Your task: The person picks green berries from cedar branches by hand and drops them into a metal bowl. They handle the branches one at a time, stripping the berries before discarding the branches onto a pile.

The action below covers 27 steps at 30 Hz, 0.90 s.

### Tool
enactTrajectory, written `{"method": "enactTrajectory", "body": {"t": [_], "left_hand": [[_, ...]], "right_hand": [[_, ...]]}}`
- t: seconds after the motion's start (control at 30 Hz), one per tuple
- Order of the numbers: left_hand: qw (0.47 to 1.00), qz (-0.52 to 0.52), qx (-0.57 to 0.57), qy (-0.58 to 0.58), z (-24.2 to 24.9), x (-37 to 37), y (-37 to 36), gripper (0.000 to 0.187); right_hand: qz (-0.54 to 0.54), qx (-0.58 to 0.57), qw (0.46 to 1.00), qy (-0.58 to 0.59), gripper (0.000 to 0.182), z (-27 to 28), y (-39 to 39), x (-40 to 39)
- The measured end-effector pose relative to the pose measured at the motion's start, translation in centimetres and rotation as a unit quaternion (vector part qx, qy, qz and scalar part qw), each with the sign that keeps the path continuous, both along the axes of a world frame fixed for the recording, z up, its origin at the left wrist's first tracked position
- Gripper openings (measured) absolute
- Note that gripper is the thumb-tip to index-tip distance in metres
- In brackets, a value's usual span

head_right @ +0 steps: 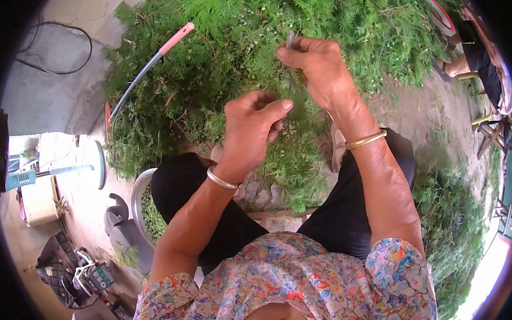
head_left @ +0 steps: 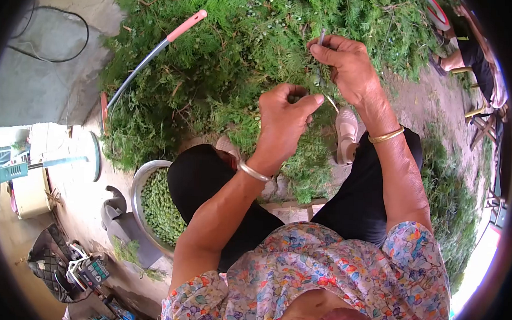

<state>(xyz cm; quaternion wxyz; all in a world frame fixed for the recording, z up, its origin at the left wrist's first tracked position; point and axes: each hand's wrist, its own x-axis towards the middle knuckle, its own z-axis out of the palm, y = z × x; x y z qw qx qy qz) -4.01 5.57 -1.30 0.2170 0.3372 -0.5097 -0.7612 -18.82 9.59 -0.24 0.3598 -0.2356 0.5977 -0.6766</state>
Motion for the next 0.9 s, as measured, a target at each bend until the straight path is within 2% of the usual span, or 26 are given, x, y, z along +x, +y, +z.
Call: {"method": "enactTrajectory", "body": {"t": [0.03,0.1,0.23,0.3,0.33,0.4,0.43,0.5,0.53,0.6,0.63,0.7,0.73,0.8,0.83,0.9], "left_hand": [[1.000,0.001,0.000,0.000,-0.4,-0.1,-0.1,0.011],[0.998,0.015,-0.064,-0.013,-1.1,-0.4,-0.3,0.011],[0.996,-0.019,-0.069,-0.046,-1.2,0.1,-0.4,0.013],[0.971,-0.024,-0.232,-0.057,-2.1,0.2,-0.5,0.013],[0.971,-0.024,-0.231,-0.058,-2.2,0.1,-0.5,0.013],[0.935,-0.009,-0.346,-0.075,-2.0,0.0,-0.5,0.011],[0.935,-0.009,-0.346,-0.074,-2.1,0.1,-0.5,0.011],[0.963,-0.044,-0.261,-0.051,-2.5,0.3,-0.7,0.010],[0.963,-0.047,-0.261,-0.050,-1.4,0.3,-0.7,0.010],[0.994,-0.101,-0.040,-0.030,1.2,0.9,-0.7,0.011],[0.994,-0.102,-0.038,-0.030,1.6,1.3,-0.9,0.011],[0.971,-0.236,0.010,-0.018,2.1,2.0,-1.3,0.010],[0.971,-0.238,0.010,-0.018,2.4,2.2,-1.1,0.010],[0.953,-0.243,0.171,0.060,2.6,2.6,-0.7,0.009],[0.943,-0.233,0.204,0.120,2.1,2.6,-0.6,0.017],[0.947,-0.205,0.201,0.144,2.5,2.2,-0.3,0.017]], "right_hand": [[0.009,0.041,0.999,-0.005,0.014,0.2,0.0,0.0],[0.002,0.035,0.999,-0.009,0.015,0.2,-0.2,0.3],[0.006,0.060,0.998,-0.019,0.019,-0.5,0.0,-0.7],[-0.007,0.030,0.999,-0.041,0.020,-1.3,-0.2,-1.0],[-0.019,0.000,0.998,-0.062,0.021,-1.5,-0.2,-1.0],[-0.027,0.003,0.998,-0.056,0.022,-1.4,-0.2,-0.8],[-0.036,0.006,0.998,-0.050,0.024,-1.3,-0.3,-0.7],[-0.038,-0.003,0.998,-0.052,0.024,-1.2,-0.2,-0.6],[-0.039,-0.013,0.998,-0.055,0.025,-1.1,-0.1,-0.6],[-0.063,0.004,0.997,-0.049,0.025,-0.6,0.0,-0.4],[-0.084,0.021,0.995,-0.044,0.024,-0.4,0.1,-0.3],[-0.090,0.010,0.994,-0.060,0.021,-0.5,0.4,-1.3],[-0.096,-0.002,0.992,-0.077,0.019,-0.5,0.5,-1.7],[-0.084,0.014,0.994,-0.073,0.020,-0.2,0.8,-1.9],[-0.068,0.030,0.995,-0.072,0.020,-0.1,1.0,-1.8],[-0.079,0.029,0.994,-0.072,0.018,0.3,0.7,-0.7]]}}
